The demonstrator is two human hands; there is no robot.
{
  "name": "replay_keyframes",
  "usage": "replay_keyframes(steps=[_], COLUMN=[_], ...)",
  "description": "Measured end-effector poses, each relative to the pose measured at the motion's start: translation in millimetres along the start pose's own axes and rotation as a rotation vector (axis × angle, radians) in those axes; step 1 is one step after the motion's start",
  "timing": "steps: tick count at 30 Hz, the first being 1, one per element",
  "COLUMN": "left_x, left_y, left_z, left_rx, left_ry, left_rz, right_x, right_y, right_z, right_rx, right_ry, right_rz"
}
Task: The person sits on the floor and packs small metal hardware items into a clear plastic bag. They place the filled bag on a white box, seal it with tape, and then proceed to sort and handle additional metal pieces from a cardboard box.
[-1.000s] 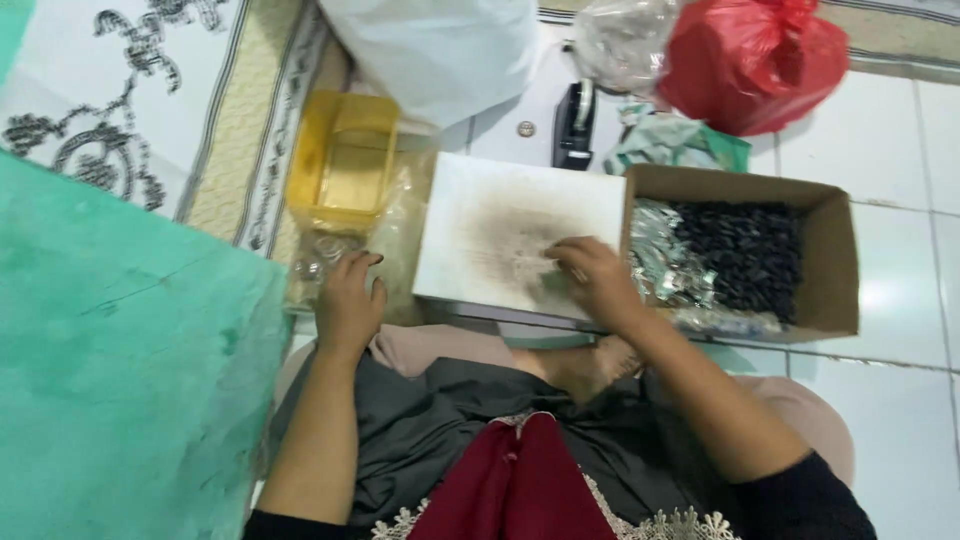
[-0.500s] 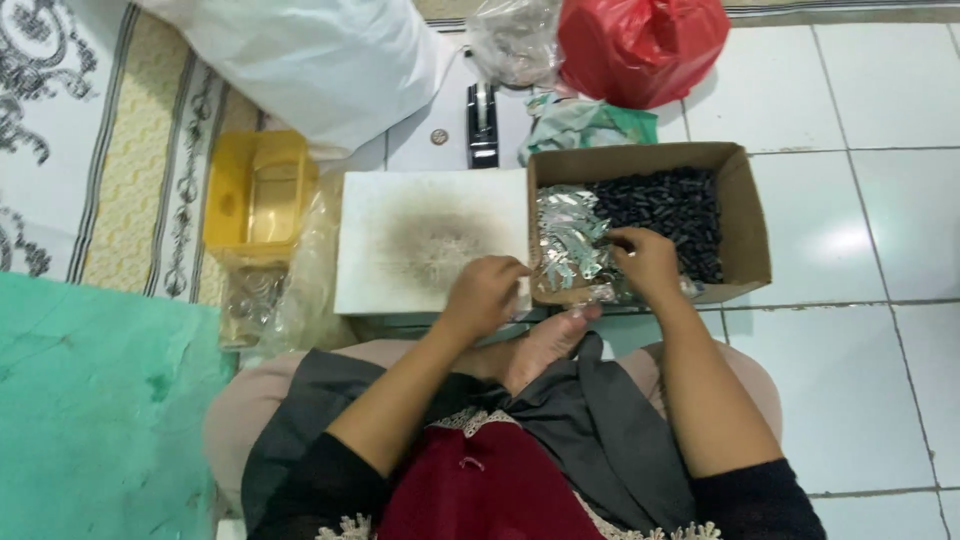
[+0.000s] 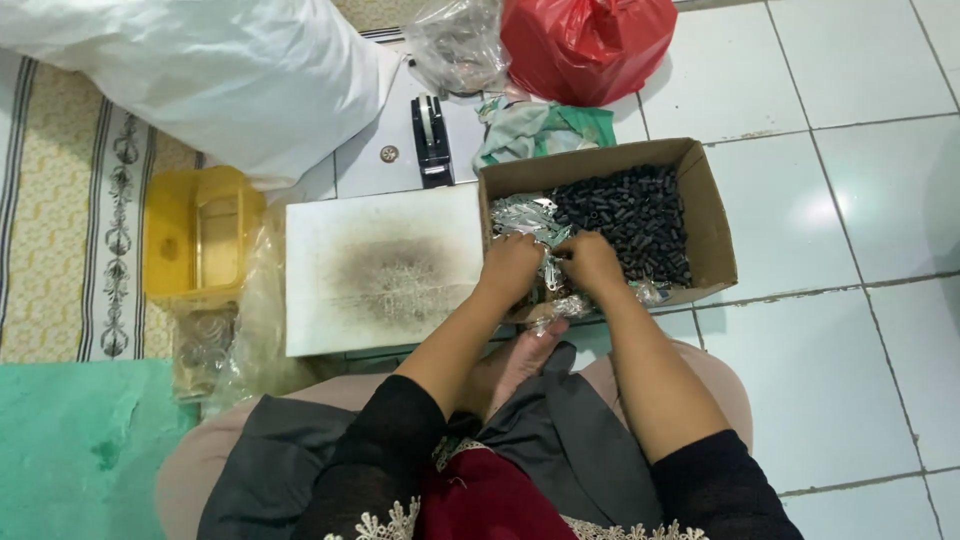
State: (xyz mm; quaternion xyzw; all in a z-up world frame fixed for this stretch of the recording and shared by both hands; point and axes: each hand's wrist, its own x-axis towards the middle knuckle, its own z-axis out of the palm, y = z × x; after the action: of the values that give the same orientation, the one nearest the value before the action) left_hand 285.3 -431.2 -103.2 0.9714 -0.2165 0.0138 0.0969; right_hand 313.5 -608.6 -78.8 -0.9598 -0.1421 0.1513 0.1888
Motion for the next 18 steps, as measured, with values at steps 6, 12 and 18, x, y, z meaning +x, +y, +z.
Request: replay_keyframes(steps=[6, 12, 18], left_x=[4.2, 2.8, 4.0], left_y=[11.4, 5.2, 6.4], left_z=[-4.7, 41.9, 41.3], left_rx=[0.405, 0.296, 0.306], left_ry=[-0.283, -0.002, 0.146], left_rz=[0.010, -0.005, -0.019], right_x=[5.9, 8.7, 3.6], right_y=[-6.5, -3.5, -8.0], right_z=[9.5, 14.0, 12.4], right_rx=[-0.131, -0.108, -0.125], right_ry=[-0.018, -0.057, -0.060], right_rz=[-0.044, -0.028, -0.034])
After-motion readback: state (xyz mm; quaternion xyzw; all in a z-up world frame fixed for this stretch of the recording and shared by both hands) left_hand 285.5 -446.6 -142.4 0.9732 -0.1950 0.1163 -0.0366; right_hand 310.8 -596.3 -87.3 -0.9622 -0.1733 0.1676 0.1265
